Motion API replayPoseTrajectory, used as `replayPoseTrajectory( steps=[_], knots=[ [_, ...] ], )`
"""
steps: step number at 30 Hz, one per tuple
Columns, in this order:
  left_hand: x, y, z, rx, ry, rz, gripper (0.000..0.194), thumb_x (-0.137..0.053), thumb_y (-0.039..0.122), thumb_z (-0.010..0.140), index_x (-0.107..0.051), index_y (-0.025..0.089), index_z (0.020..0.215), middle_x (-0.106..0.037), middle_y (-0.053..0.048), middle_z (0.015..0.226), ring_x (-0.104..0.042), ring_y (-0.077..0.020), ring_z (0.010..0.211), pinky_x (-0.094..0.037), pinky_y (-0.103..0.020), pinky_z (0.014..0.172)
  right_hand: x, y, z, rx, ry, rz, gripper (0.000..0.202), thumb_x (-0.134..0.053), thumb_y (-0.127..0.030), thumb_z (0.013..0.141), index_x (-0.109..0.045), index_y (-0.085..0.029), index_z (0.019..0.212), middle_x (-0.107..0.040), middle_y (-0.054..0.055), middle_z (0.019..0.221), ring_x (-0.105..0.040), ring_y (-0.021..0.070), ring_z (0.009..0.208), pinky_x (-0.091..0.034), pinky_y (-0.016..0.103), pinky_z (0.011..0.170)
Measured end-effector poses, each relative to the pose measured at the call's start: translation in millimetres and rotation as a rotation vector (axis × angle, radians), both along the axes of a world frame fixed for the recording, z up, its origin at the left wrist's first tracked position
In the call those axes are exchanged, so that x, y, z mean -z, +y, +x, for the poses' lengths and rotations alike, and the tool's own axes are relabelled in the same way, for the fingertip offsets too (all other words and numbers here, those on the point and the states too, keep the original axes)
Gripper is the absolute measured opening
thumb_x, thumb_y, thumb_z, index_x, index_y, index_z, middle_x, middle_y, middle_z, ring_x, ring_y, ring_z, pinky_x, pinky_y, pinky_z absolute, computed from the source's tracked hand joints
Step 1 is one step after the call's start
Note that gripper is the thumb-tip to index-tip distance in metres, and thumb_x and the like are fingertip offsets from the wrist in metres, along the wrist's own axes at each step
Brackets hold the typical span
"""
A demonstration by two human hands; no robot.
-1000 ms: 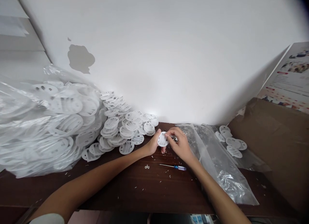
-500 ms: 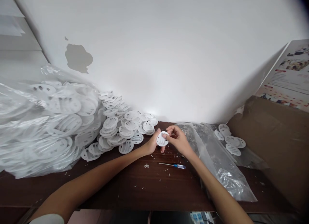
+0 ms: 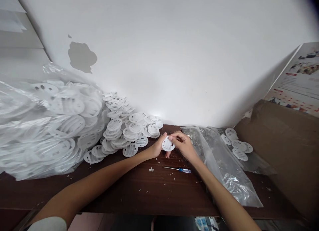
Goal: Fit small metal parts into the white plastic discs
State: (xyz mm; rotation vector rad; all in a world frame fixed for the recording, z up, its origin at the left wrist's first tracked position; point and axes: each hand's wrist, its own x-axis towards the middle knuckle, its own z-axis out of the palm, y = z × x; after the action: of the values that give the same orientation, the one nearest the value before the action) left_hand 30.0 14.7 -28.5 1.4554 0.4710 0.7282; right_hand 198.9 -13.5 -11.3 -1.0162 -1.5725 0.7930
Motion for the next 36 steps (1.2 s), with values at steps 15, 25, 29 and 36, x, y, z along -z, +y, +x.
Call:
replayPoseTrajectory(
  steps=[15, 25, 29, 36],
  knots=[
    [-16.4, 15.1, 0.8, -0.067, 0.045, -0.130, 0.101, -0.008, 0.090, 0.087, -0.070, 0.010, 0.083, -0.069, -0.013, 0.061, -0.066, -0.0201, 0.054, -0.050, -0.030, 0.053, -2.9, 4.5, 5.5, -0.059, 0.253, -0.116, 0.030, -0.073, -0.049, 0.091, -0.074, -0.023, 0.105, -0.072, 0.003, 0.088, -0.064, 0.0193, 0.075, -0.054, 0.033, 0.069],
    [-45.2, 8.0, 1.2, -0.348, -0.024, 0.013, 0.038, -0.069, 0.050, 0.091, -0.073, 0.018, 0.111, -0.073, -0.009, 0.112, -0.067, -0.0195, 0.094, -0.050, -0.028, 0.074, -10.3, -2.7, -7.3, -0.254, 0.835, -0.392, 0.031, -0.086, -0.030, 0.082, -0.068, -0.024, 0.107, -0.063, -0.005, 0.073, -0.054, 0.0067, 0.056, -0.050, 0.015, 0.050],
    [-35.8, 1.1, 8.2, -0.393, -0.104, -0.025, 0.035, -0.071, 0.048, 0.089, -0.072, 0.019, 0.108, -0.070, -0.008, 0.109, -0.064, -0.0177, 0.092, -0.048, -0.029, 0.075, -8.1, -3.3, -8.5, -0.243, 0.840, -0.393, 0.036, -0.086, -0.029, 0.082, -0.066, -0.024, 0.111, -0.063, -0.006, 0.072, -0.054, 0.0063, 0.053, -0.052, 0.015, 0.049],
    [-25.1, -1.2, 11.0, -0.424, -0.175, -0.023, 0.028, -0.070, 0.044, 0.089, -0.068, 0.018, 0.099, -0.066, -0.002, 0.093, -0.057, -0.0137, 0.079, -0.045, -0.027, 0.071, -6.6, -6.1, -13.3, -0.281, 0.853, -0.411, 0.034, -0.087, -0.029, 0.080, -0.063, -0.024, 0.103, -0.057, -0.008, 0.069, -0.044, 0.0042, 0.049, -0.050, 0.015, 0.048]
  ],
)
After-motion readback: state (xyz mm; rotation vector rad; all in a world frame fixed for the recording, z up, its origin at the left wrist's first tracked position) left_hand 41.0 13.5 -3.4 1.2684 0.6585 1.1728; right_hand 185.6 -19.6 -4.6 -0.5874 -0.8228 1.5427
